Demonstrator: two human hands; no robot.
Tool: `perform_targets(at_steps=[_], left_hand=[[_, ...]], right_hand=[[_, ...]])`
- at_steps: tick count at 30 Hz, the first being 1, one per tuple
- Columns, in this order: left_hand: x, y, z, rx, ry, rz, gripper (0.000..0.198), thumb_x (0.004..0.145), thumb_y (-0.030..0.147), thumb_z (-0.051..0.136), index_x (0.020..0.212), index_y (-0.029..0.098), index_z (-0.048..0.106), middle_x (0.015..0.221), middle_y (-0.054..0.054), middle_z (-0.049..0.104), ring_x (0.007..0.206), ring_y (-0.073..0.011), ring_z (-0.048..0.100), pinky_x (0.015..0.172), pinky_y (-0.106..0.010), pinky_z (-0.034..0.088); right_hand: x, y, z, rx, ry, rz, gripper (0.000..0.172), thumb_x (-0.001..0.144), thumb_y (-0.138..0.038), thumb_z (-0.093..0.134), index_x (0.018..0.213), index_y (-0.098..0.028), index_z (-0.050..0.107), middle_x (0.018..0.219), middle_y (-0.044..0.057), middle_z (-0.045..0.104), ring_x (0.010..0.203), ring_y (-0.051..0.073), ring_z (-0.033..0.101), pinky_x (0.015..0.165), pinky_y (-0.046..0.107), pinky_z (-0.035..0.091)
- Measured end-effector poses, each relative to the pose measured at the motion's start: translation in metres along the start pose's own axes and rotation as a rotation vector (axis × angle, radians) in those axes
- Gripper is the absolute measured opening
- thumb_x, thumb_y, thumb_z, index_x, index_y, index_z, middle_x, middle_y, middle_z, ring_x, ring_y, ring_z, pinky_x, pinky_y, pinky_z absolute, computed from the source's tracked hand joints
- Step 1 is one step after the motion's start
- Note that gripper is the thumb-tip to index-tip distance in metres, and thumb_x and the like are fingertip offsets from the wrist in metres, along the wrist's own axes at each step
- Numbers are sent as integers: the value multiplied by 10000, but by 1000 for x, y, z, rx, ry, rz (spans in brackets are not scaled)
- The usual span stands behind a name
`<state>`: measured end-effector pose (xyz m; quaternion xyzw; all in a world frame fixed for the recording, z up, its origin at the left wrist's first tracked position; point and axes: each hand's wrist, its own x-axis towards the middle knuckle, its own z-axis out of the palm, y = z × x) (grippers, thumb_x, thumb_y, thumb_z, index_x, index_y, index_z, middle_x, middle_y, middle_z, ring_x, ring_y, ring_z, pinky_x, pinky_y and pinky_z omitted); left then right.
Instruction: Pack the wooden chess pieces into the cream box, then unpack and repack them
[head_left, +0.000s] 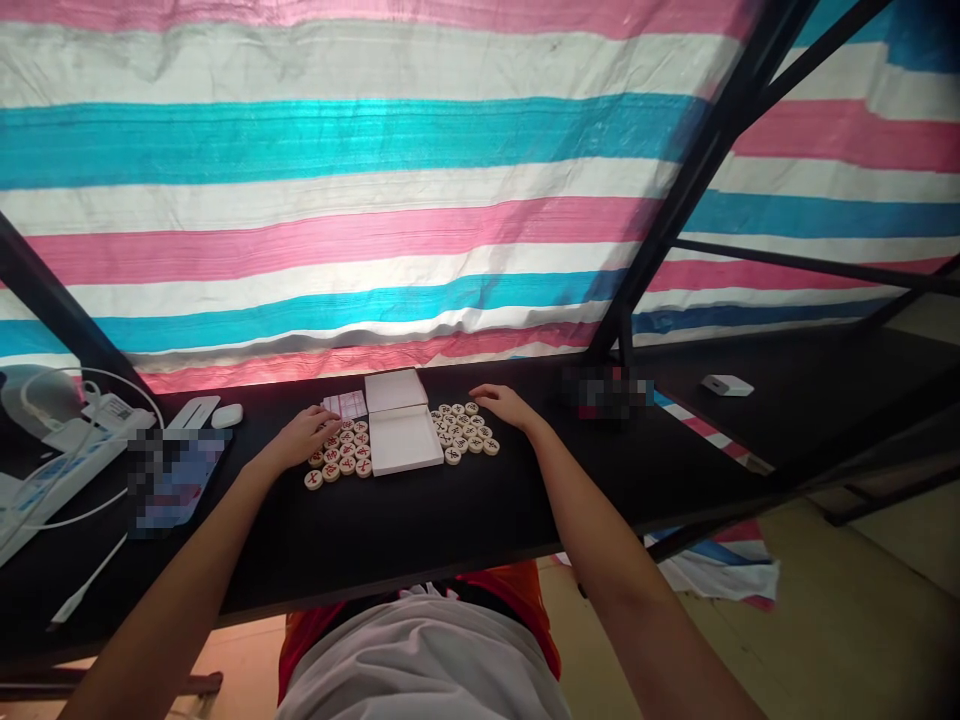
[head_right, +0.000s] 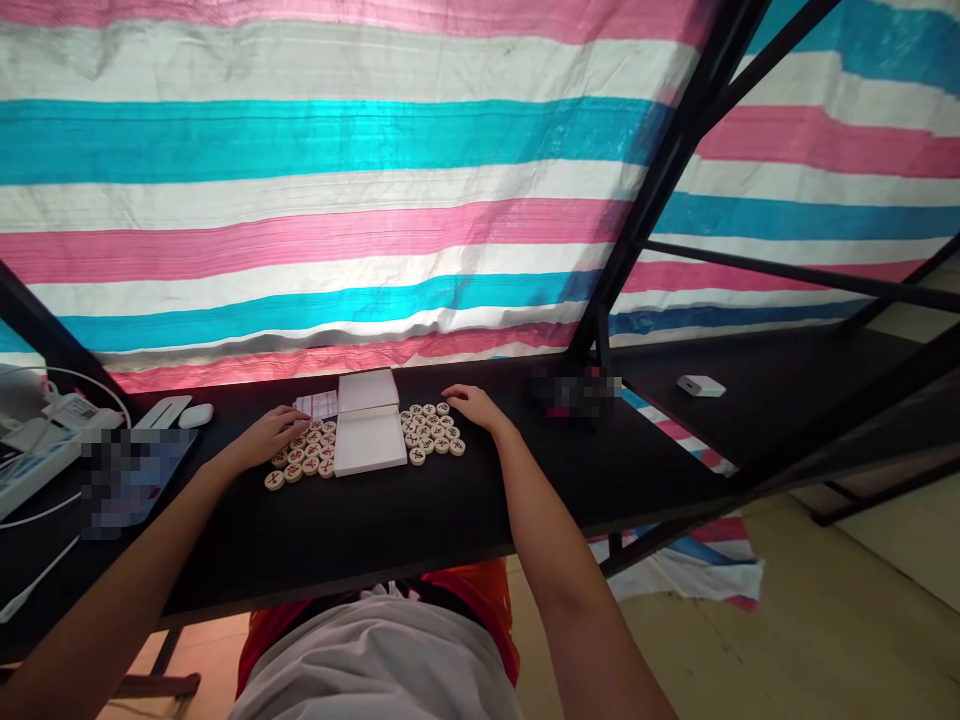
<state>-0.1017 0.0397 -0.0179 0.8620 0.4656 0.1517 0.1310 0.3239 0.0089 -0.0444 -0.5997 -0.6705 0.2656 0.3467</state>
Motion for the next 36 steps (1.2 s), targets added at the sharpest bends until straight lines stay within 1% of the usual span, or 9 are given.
perform_targets(at_steps=[4, 7, 12, 20, 27, 36], left_hand=[[0, -1, -1, -2, -21, 0, 568, 880, 579, 324, 1124, 177, 644, 1145, -112, 593, 1106, -254, 516, 1022, -358, 355], [0, -1, -1, 7, -26, 1, 566, 883, 583, 317, 1122, 186, 641, 1157, -108, 588, 1117, -251, 507, 1025, -356, 354], [0, 2, -2, 20, -33, 0, 558, 885, 574, 318, 1125, 186, 637, 1154, -112, 592, 1118, -255, 504, 1024, -365, 353], [-1, 5, -4, 43, -44, -9, 596, 882, 597, 287, 1134, 177, 626, 1160, -111, 586, 1124, -254, 504, 1021, -369, 364], [-2, 2, -6, 20, -31, -39, 577, 882, 595, 310, 1145, 182, 616, 1158, -100, 577, 1075, -235, 541, 1002, -340, 388], [0, 4, -4, 71, -54, -26, 596, 882, 590, 293, 1163, 172, 612, 1137, -107, 588, 1083, -248, 535, 995, -359, 388]], right_hand=[[-2, -2, -2, 19, -37, -9, 301, 768, -186, 501, 1002, -181, 691, 1020, 40, 697, 960, 180, 630, 913, 309, 454], [-3, -5, -2, -13, -44, -14, 302, 761, -175, 489, 981, -178, 696, 1015, 40, 698, 961, 181, 628, 909, 303, 454], [-4, -8, -2, -73, -35, -7, 304, 760, -161, 488, 977, -179, 700, 1046, 38, 694, 963, 176, 624, 907, 285, 454], [-1, -10, -1, -144, -15, 17, 317, 784, -151, 472, 1002, -186, 700, 1002, 39, 705, 930, 178, 634, 893, 300, 459], [1, -10, -1, -145, -6, 31, 312, 790, -139, 475, 1004, -187, 697, 984, 41, 706, 922, 170, 634, 908, 302, 451], [3, -8, -1, -150, -7, 38, 302, 791, -151, 485, 1006, -179, 695, 1003, 42, 703, 936, 171, 628, 905, 297, 448]])
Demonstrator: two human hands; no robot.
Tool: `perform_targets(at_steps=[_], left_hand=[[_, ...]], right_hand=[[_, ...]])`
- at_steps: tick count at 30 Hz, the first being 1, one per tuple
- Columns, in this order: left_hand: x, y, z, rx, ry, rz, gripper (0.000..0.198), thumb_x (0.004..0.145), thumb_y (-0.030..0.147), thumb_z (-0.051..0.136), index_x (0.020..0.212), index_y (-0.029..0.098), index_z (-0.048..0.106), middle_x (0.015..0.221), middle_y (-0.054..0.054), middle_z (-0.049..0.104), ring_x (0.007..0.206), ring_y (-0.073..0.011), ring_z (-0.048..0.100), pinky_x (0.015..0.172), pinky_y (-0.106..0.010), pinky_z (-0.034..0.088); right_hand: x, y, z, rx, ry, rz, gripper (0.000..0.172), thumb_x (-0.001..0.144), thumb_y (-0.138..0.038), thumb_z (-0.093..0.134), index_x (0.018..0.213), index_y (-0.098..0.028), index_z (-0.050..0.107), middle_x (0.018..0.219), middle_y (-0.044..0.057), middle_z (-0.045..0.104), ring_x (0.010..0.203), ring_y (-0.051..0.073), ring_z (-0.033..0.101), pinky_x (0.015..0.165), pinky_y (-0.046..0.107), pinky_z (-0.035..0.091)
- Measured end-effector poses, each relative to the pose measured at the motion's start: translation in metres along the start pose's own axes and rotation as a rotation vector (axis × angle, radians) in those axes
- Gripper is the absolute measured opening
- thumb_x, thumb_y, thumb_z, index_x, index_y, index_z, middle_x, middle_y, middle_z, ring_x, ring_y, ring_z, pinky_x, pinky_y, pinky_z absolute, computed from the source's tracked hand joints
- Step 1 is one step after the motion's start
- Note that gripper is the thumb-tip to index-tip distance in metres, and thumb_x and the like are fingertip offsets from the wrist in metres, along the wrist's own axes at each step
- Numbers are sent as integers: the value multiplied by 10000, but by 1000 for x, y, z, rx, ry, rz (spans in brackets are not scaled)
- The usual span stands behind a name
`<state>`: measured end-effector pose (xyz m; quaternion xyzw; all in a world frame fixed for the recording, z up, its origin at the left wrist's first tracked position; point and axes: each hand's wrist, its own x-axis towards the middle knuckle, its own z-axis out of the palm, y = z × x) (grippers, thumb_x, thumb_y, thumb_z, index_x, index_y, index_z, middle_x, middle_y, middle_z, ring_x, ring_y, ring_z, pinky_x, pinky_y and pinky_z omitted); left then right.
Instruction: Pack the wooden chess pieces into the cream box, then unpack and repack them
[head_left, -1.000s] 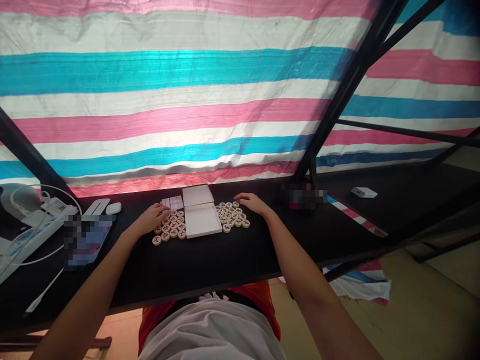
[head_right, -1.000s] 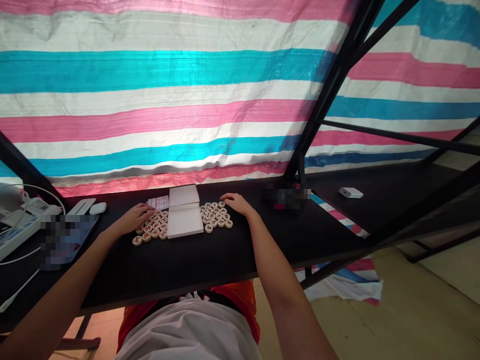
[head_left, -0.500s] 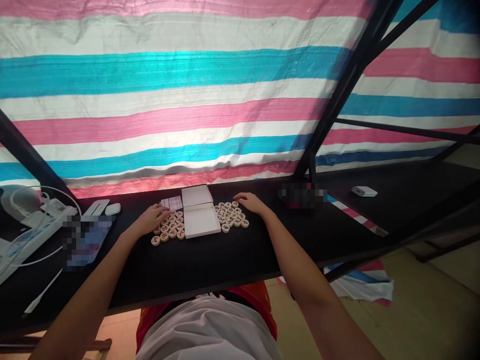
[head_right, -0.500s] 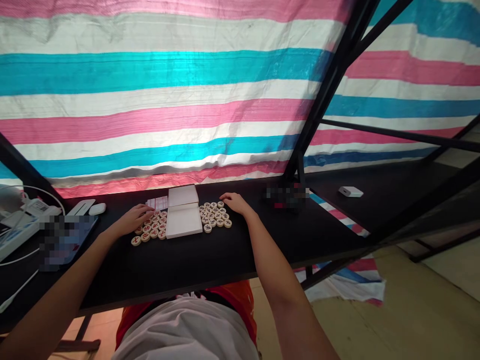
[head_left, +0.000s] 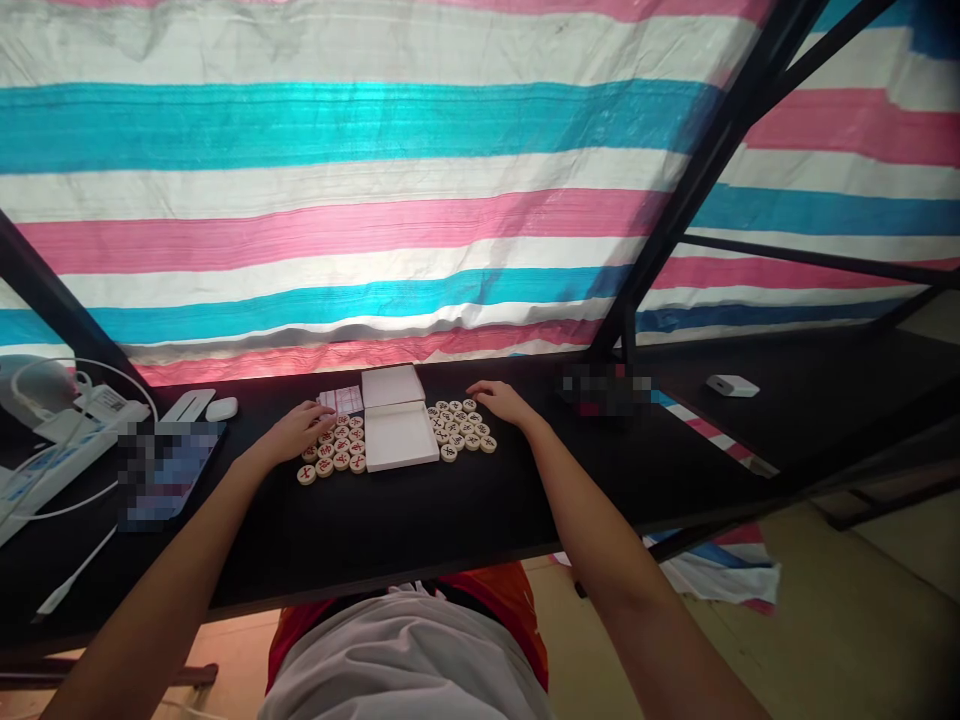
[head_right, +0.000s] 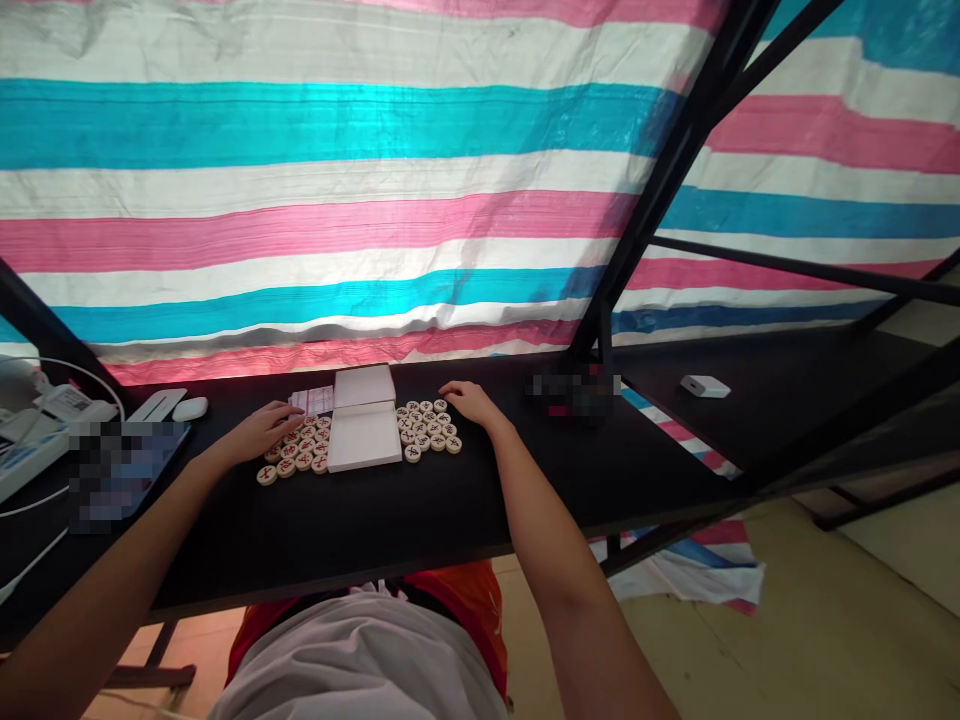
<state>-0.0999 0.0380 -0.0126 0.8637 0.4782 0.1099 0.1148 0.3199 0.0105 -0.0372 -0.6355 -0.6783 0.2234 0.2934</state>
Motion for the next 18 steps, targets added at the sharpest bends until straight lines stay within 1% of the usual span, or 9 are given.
perform_targets(at_steps=[6, 12, 18], left_hand=[[-1, -1, 1, -3, 12, 13, 616, 869, 619, 294, 1149, 178, 622, 1128, -104, 591, 1080, -251, 535, 986, -353, 397], [-2, 0, 0, 7, 4, 26, 606, 874, 620, 294, 1155, 193, 619, 1141, -95, 600, 1084, -249, 530, 976, -339, 402], [-2, 0, 0, 2, 5, 12, 609, 870, 627, 298, 1152, 197, 624, 1144, -100, 601, 1095, -253, 532, 981, -342, 398]], right_hand=[[-1, -2, -1, 7, 3, 13, 306, 787, -151, 486, 1004, -183, 700, 980, 43, 707, 917, 173, 633, 903, 307, 455], [1, 2, 1, 2, 13, -11, 297, 790, -146, 489, 995, -191, 700, 993, 38, 706, 933, 170, 632, 911, 304, 451], [0, 3, 0, 25, -13, -20, 304, 789, -164, 495, 1023, -186, 688, 997, 45, 703, 933, 179, 630, 900, 316, 461]])
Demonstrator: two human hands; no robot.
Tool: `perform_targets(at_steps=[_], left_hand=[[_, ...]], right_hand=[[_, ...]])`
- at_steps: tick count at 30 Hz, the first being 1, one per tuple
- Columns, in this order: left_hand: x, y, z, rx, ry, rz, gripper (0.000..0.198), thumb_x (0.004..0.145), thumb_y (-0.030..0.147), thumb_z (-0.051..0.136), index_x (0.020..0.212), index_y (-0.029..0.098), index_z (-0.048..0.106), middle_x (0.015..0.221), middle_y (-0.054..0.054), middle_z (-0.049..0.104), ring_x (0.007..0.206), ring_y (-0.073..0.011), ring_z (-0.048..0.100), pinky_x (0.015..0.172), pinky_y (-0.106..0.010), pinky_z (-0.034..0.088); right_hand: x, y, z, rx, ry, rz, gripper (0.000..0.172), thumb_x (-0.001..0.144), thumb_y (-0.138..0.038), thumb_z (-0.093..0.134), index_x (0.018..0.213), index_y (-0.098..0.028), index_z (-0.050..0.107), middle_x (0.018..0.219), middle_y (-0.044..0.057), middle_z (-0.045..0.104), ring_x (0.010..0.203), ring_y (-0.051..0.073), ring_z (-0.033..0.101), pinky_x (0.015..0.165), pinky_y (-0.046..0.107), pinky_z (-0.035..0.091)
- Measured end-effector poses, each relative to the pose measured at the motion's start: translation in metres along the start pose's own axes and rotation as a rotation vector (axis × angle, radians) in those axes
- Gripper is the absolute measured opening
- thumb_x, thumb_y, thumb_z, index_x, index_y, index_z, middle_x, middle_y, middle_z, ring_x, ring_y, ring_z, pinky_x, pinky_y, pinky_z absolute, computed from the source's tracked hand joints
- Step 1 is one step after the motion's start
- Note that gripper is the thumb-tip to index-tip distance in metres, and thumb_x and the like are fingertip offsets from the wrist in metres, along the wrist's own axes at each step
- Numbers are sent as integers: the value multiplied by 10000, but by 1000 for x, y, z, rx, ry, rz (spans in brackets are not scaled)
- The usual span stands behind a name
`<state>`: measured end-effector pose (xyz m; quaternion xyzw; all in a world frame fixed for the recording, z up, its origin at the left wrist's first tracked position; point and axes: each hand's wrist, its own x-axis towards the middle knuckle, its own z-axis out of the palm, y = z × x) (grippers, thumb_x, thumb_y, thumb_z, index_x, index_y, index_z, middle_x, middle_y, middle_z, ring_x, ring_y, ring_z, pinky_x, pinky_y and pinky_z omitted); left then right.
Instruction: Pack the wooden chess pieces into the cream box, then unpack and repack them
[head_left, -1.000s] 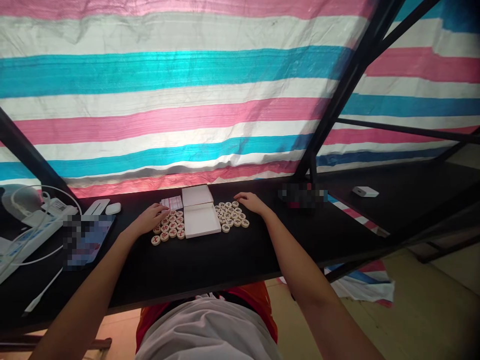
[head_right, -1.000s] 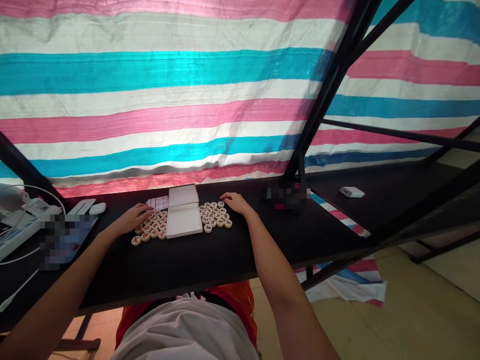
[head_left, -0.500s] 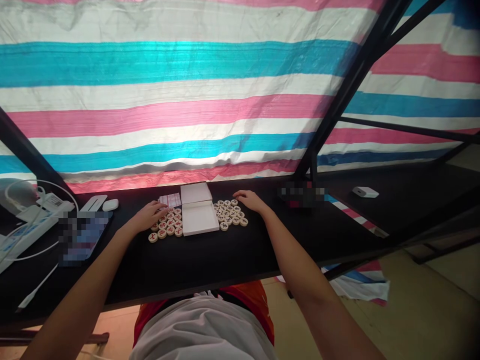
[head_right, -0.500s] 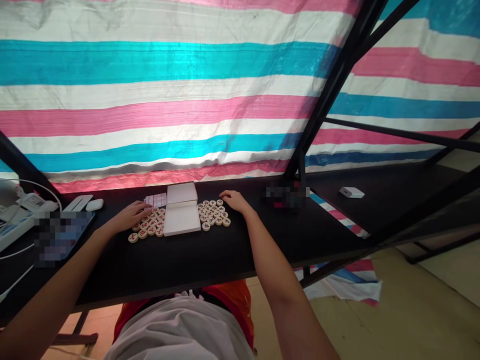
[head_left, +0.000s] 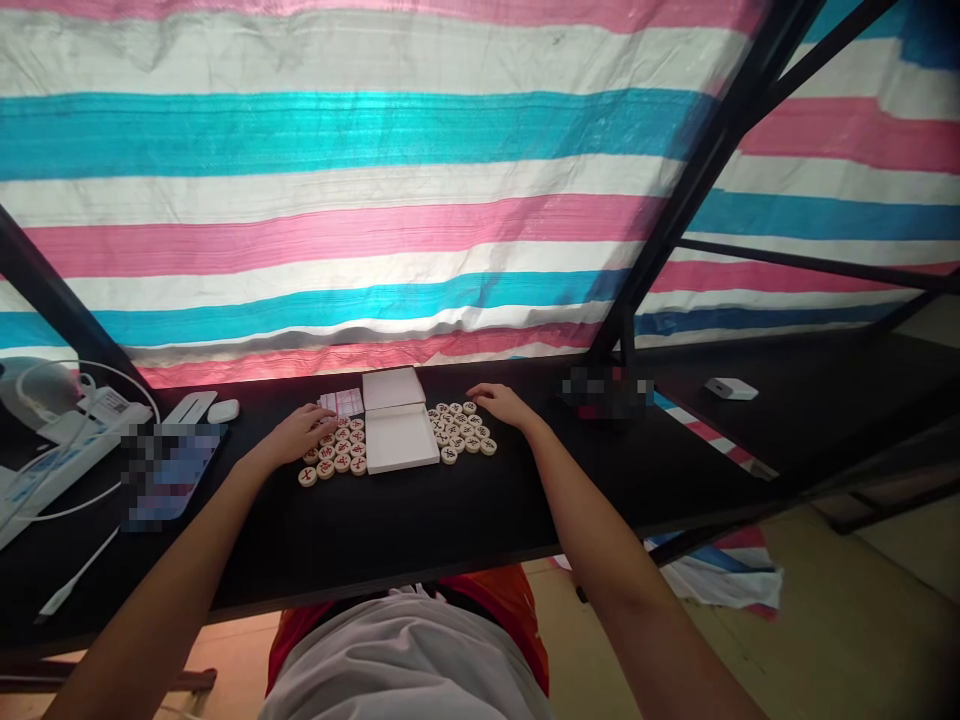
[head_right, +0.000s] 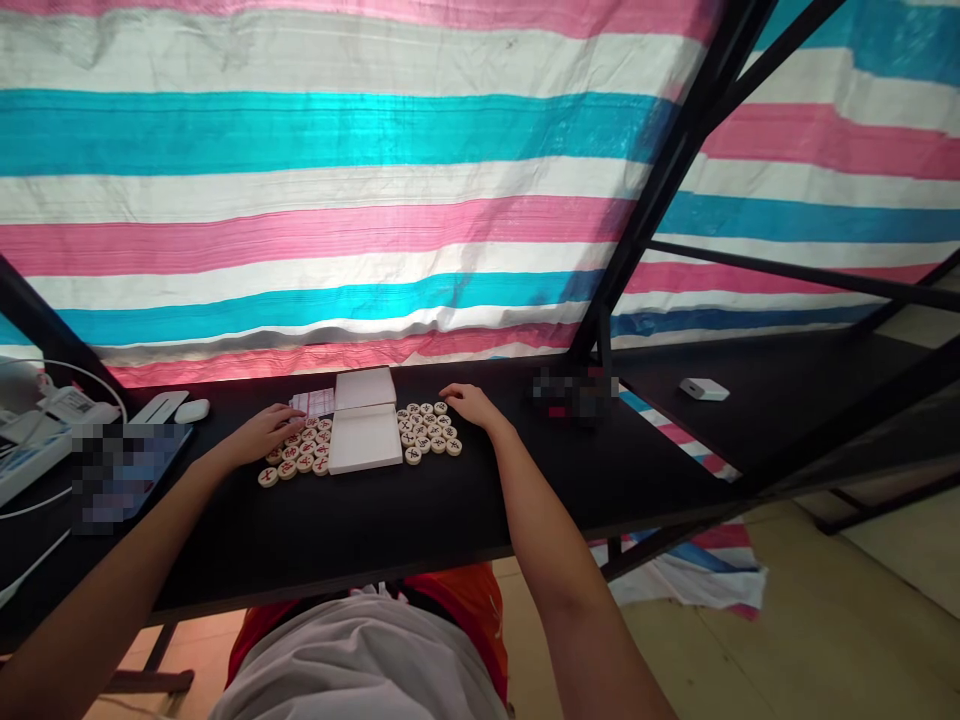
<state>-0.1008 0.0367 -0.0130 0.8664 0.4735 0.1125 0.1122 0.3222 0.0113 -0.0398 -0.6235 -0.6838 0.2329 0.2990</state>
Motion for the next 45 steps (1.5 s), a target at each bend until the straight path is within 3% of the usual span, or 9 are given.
perform_targets(at_steps=[8, 19, 32, 45], left_hand=[[1, -3, 2, -12, -5, 12, 572, 877, 600, 317, 1136, 198, 631, 1153, -97, 602, 1110, -250, 519, 996, -354, 388], [0, 1, 1, -10, -7, 35, 566, 879, 592, 310, 1094, 198, 657, 1132, -89, 631, 1110, -252, 514, 987, -360, 394], [0, 2, 1, -12, -14, 34, 579, 879, 600, 295, 1103, 207, 656, 1147, -87, 625, 1117, -251, 509, 991, -354, 392], [1, 1, 1, -14, -23, 49, 573, 891, 580, 268, 1094, 215, 662, 1136, -75, 638, 1111, -249, 506, 981, -348, 388]], right_hand=[[-2, 1, -3, 90, -98, -66, 255, 769, -230, 565, 978, -199, 707, 1070, 38, 687, 988, 195, 619, 934, 320, 449], [-3, -6, -3, -30, -11, -37, 251, 815, -217, 509, 955, -197, 716, 1041, 37, 694, 983, 193, 619, 933, 327, 442], [-2, -1, -4, 31, -71, -53, 313, 757, -158, 550, 1036, -172, 689, 1119, 59, 663, 1005, 188, 609, 932, 310, 449], [-1, 2, -3, 18, -77, -63, 288, 759, -302, 636, 1012, -177, 692, 1066, 59, 681, 944, 199, 618, 868, 317, 468]])
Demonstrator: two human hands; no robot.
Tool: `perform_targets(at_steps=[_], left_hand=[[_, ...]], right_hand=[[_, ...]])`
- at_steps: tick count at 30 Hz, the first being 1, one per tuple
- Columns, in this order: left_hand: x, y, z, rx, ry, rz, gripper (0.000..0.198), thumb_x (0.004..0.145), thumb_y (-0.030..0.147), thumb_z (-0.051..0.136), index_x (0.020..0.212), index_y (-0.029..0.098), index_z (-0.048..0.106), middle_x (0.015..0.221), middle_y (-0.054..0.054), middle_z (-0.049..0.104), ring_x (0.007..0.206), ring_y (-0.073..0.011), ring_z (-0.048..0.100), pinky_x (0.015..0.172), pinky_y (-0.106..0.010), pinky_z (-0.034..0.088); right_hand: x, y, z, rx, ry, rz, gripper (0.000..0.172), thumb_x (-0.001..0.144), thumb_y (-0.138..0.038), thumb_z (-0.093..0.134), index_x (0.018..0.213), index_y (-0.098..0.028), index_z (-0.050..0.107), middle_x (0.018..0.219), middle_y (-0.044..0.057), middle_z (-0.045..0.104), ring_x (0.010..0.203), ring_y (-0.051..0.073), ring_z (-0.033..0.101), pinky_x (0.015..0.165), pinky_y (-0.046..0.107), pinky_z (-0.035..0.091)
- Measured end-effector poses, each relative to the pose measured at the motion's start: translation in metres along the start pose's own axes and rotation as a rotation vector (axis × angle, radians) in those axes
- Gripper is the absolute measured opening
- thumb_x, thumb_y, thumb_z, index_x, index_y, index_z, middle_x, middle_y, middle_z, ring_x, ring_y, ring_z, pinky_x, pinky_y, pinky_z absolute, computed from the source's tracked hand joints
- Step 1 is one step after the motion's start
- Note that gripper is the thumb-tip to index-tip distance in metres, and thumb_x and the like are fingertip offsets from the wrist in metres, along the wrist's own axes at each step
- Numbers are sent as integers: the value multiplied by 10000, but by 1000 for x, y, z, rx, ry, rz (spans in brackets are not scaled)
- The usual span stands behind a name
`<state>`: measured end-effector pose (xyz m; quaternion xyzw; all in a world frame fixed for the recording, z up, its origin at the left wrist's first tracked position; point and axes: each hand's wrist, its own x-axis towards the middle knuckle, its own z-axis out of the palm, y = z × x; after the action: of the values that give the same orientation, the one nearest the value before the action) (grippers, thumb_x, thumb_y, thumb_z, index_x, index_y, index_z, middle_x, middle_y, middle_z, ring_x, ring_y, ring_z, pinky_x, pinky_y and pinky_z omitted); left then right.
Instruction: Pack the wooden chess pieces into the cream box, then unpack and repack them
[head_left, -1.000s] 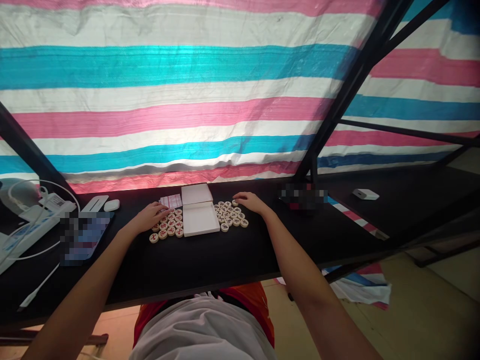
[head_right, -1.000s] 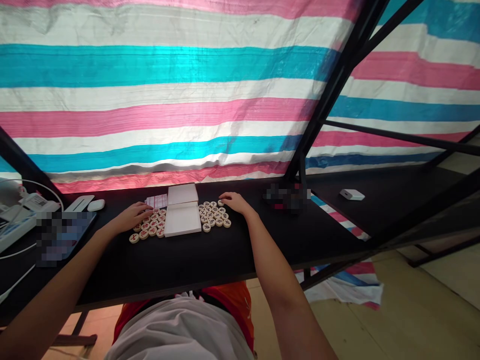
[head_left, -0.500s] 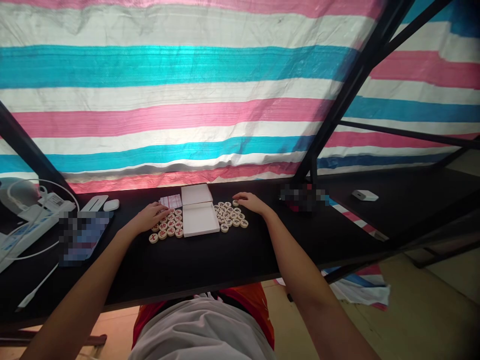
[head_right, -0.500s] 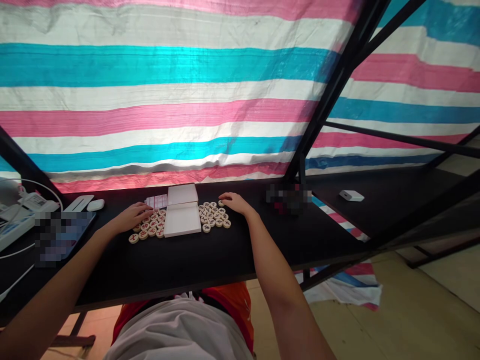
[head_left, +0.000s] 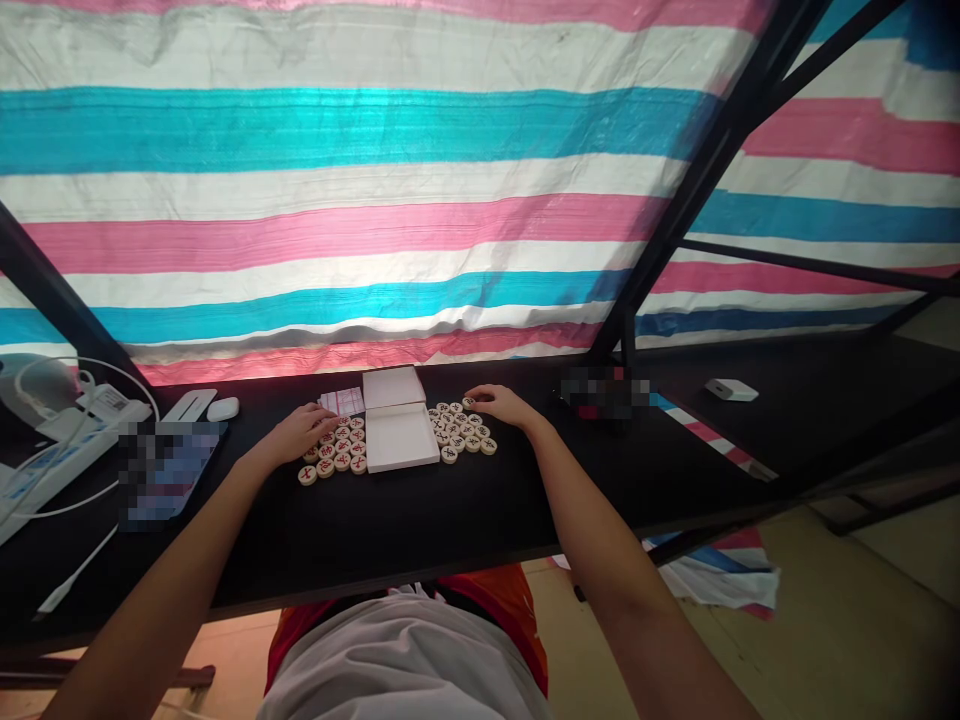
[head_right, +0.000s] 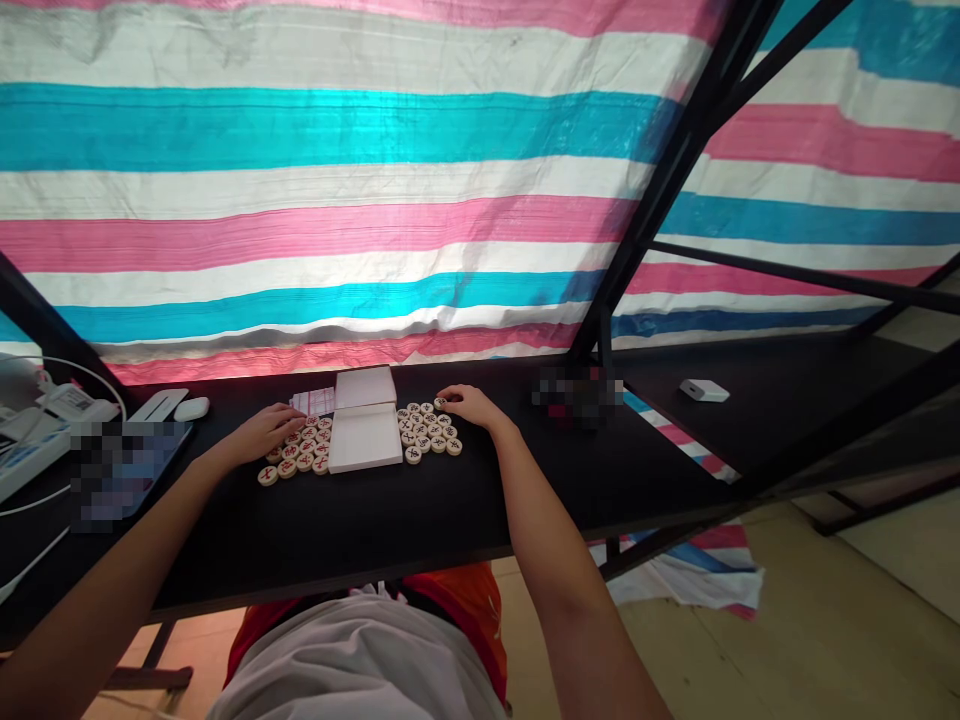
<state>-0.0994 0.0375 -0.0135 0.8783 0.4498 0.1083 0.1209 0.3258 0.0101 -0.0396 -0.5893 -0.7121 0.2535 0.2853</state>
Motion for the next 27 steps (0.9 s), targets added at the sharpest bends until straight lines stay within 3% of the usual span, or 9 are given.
perform_targets(at_steps=[6, 10, 14, 20, 27], left_hand=[[0, -2, 0, 22, 2, -26, 575, 896, 573, 274, 1126, 202, 647, 1131, -93, 621, 1071, -243, 533, 973, -352, 398], [-1, 0, 0, 9, 1, -50, 581, 887, 586, 281, 1112, 197, 651, 1141, -97, 615, 1085, -248, 528, 974, -353, 401], [-2, 2, 0, -17, 13, -25, 557, 886, 569, 289, 1084, 204, 661, 1125, -85, 633, 1096, -250, 517, 981, -357, 396], [-1, -1, 1, -7, 21, -27, 562, 892, 561, 285, 1092, 198, 663, 1116, -90, 629, 1075, -250, 531, 959, -351, 407], [0, 1, -1, 23, -23, -5, 541, 906, 520, 267, 1131, 209, 648, 1139, -76, 629, 1082, -245, 517, 964, -347, 395]], right_hand=[[-4, -10, 0, -79, 43, 29, 246, 784, -315, 620, 983, -186, 689, 1013, 51, 695, 918, 190, 625, 828, 297, 469], [-5, -20, 1, -144, 161, 51, 210, 801, -321, 601, 929, -177, 684, 929, 57, 701, 850, 177, 625, 783, 282, 468], [-7, -48, 13, -140, 271, -103, 208, 823, -352, 562, 907, -188, 660, 863, 29, 673, 775, 155, 595, 743, 268, 455], [-12, -98, 51, -205, 154, -344, 118, 841, -273, 561, 894, -216, 650, 868, 34, 652, 871, 175, 547, 807, 274, 416], [-8, -98, 71, -431, 116, -309, 133, 855, -280, 552, 882, -214, 664, 848, 56, 664, 865, 216, 531, 777, 313, 409]])
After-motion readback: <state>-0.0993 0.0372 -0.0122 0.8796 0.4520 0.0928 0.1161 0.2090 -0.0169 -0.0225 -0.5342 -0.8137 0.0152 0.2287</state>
